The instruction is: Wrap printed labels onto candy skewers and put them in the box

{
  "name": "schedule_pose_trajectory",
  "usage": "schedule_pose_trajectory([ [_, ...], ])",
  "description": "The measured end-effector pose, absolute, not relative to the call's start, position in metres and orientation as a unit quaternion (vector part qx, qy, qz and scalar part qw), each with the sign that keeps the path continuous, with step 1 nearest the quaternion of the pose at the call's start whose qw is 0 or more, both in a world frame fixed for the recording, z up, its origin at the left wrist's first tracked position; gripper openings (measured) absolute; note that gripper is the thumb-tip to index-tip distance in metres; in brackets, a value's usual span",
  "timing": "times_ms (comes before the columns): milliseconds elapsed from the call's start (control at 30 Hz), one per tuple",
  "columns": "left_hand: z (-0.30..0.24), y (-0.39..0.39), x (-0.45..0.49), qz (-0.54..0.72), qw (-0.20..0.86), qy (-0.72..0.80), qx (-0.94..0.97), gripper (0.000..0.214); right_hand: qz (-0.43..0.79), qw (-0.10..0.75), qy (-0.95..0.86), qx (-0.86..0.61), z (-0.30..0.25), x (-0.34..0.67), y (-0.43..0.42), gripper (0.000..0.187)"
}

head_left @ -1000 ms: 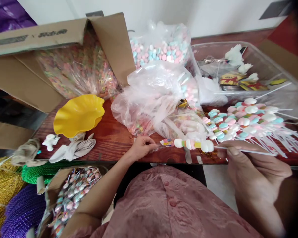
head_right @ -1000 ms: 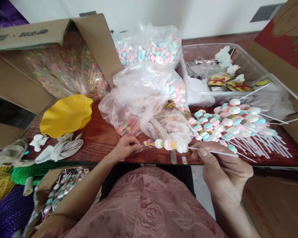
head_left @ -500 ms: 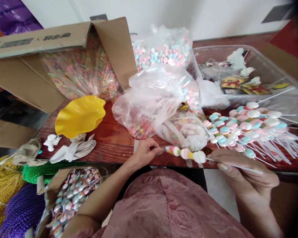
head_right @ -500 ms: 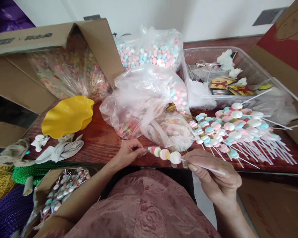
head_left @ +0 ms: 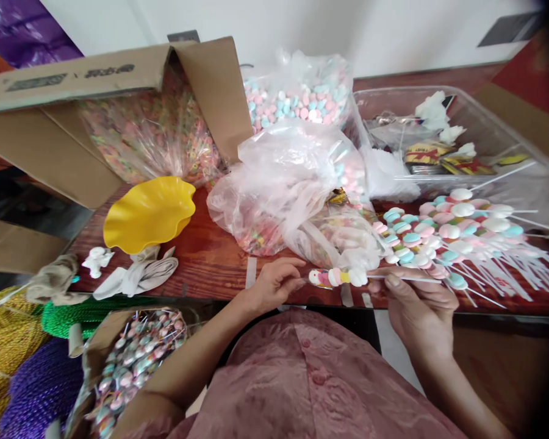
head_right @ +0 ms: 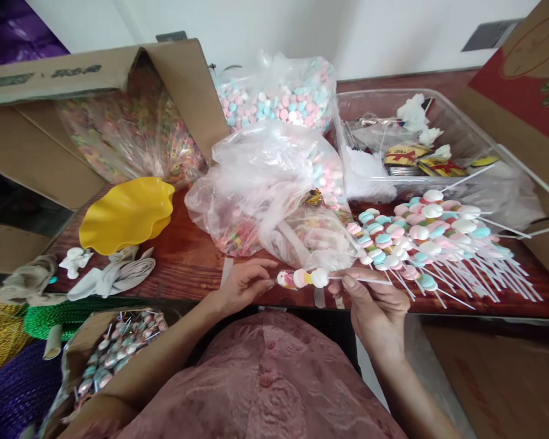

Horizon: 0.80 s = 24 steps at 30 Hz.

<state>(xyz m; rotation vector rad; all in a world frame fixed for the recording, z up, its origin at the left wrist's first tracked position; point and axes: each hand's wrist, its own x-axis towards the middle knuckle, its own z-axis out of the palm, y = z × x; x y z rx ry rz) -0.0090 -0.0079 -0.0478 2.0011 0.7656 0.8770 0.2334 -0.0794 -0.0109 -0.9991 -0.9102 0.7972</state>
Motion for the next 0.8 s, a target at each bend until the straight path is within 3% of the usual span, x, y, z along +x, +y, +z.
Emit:
schedule_pose_trajectory([
  [100,-0.041,-0.011,-0.008,0.304,0.514,0.304,0.742,0.014,0.375,0.707,-0.406,-0.442,-0.011,0.231,-0.077,0.006],
  [233,-0.027,-0.011,0.0,0.225,0.577,0.267,0.738,0.044,0.385,0.711,-0.414,-0.418,-0.008,0.231,-0.073,0.006],
  [367,-0.024,-0.009,0.011,0.153,0.578,0.31,0.739,0.042,0.375,0.671,-0.485,-0.417,-0.008,0.226,-0.074,0.011],
  [600,-0.027,-0.003,0.019,0.138,0.598,0.325,0.72,0.043,0.393,0.575,-0.532,-0.483,-0.004,0.226,-0.063,0.007],
  [800,-0.022,0.005,0.015,0.151,0.477,0.381,0.777,0.05,0.401,0.563,-0.502,-0.52,-0.001,0.228,-0.052,0.021],
])
